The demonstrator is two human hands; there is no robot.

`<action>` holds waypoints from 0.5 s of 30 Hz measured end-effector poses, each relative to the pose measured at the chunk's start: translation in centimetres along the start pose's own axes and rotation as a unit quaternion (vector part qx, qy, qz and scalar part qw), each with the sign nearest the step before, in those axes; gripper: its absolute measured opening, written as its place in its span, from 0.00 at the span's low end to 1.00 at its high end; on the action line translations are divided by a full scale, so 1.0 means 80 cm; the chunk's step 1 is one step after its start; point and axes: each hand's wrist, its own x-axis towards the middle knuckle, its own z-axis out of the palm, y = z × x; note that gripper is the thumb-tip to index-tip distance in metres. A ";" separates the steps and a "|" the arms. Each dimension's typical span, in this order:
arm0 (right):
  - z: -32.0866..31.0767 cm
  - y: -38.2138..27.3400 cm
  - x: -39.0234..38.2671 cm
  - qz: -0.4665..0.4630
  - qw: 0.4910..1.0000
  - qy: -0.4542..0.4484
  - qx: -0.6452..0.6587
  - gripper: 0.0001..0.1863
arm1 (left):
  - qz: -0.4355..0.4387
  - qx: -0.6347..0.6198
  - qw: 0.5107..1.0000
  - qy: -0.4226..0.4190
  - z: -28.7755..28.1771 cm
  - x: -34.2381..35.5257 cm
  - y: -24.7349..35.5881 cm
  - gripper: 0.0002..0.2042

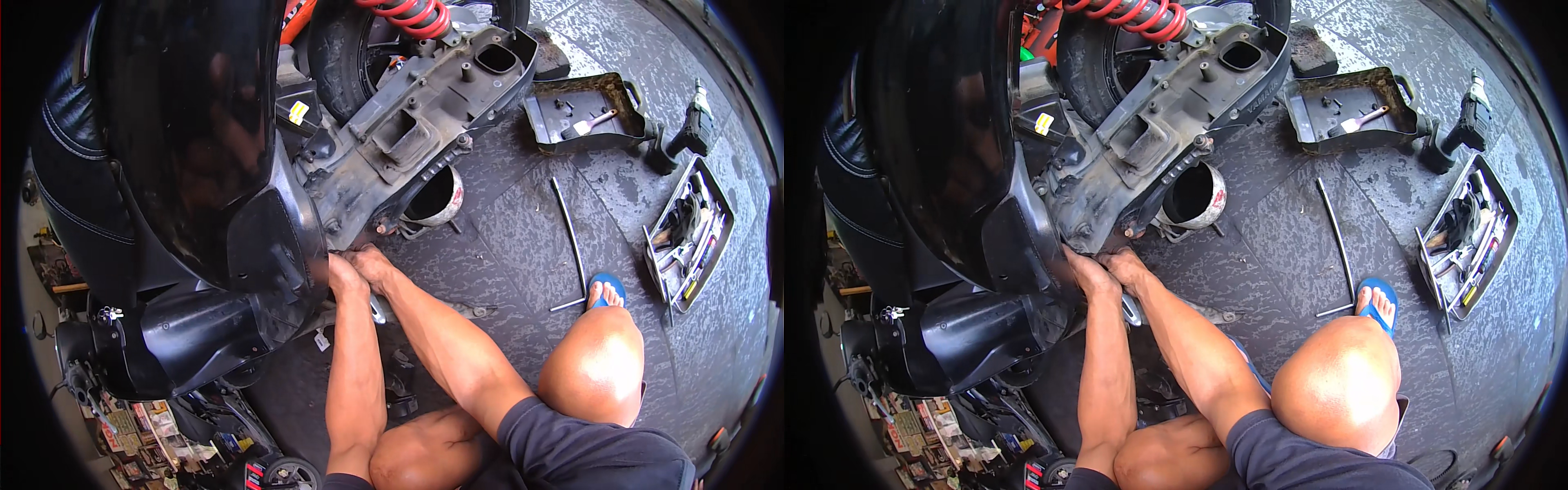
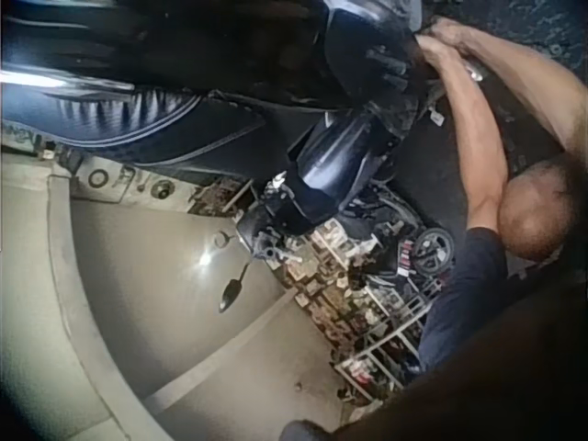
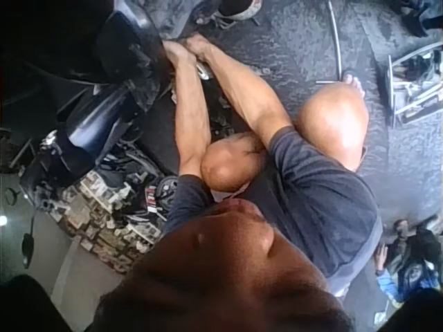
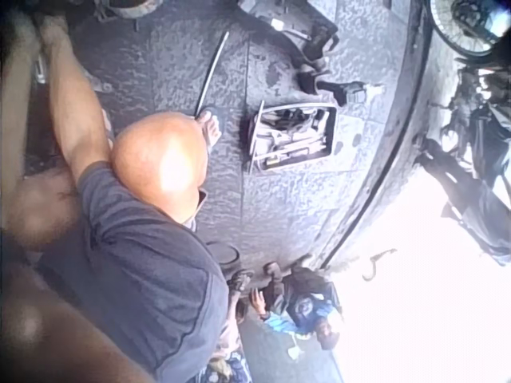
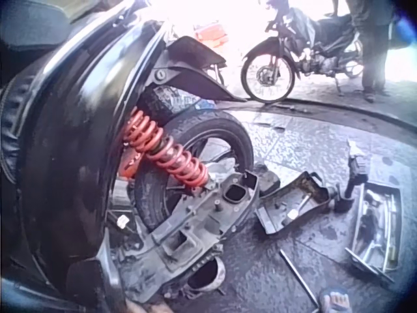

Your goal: The person is sitting on the floor and using a T-handle wrench to tighten bolts on the lower frame of a black motorcycle. They work on multiple fasteners around the rear suspension and under-seat area, occasionally adjusting their position to reach different bolts.

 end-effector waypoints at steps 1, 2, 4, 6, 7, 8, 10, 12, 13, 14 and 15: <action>0.001 -0.002 0.001 0.012 1.000 0.001 -0.009 0.12 | 0.000 0.003 1.000 0.003 0.000 -0.001 0.002 0.33; 0.001 -0.003 0.002 0.025 1.000 0.001 -0.017 0.12 | -0.001 0.005 1.000 0.007 0.001 -0.001 0.003 0.33; 0.003 -0.003 0.000 0.024 1.000 -0.001 -0.016 0.11 | -0.014 -0.009 1.000 -0.005 -0.003 0.001 0.002 0.33; 0.006 -0.003 -0.001 0.021 1.000 -0.009 -0.015 0.11 | -0.012 -0.019 1.000 -0.011 -0.008 0.005 -0.003 0.33; 0.004 -0.003 0.002 0.016 1.000 -0.015 -0.013 0.11 | -0.002 -0.022 1.000 -0.015 -0.006 0.007 -0.003 0.33; 0.003 -0.002 0.005 0.012 1.000 -0.021 -0.011 0.12 | 0.007 -0.025 1.000 -0.018 -0.005 0.008 -0.002 0.33; -0.001 -0.003 0.006 0.013 0.998 0.012 -0.057 0.12 | -0.004 -0.009 1.000 -0.001 0.004 -0.002 0.002 0.33; -0.002 -0.008 0.006 0.010 0.997 0.037 -0.074 0.12 | -0.014 0.004 1.000 0.007 0.007 -0.003 -0.002 0.33; 0.001 -0.005 0.006 0.007 0.997 0.040 -0.067 0.12 | -0.015 0.010 1.000 0.009 0.000 0.003 -0.005 0.33; 0.002 -0.002 0.005 -0.005 0.998 0.038 -0.056 0.11 | -0.017 0.015 1.000 0.011 -0.005 0.008 -0.008 0.33; 0.004 0.000 0.005 -0.017 0.998 0.035 -0.045 0.11 | -0.013 0.016 1.000 0.010 -0.011 0.013 -0.011 0.33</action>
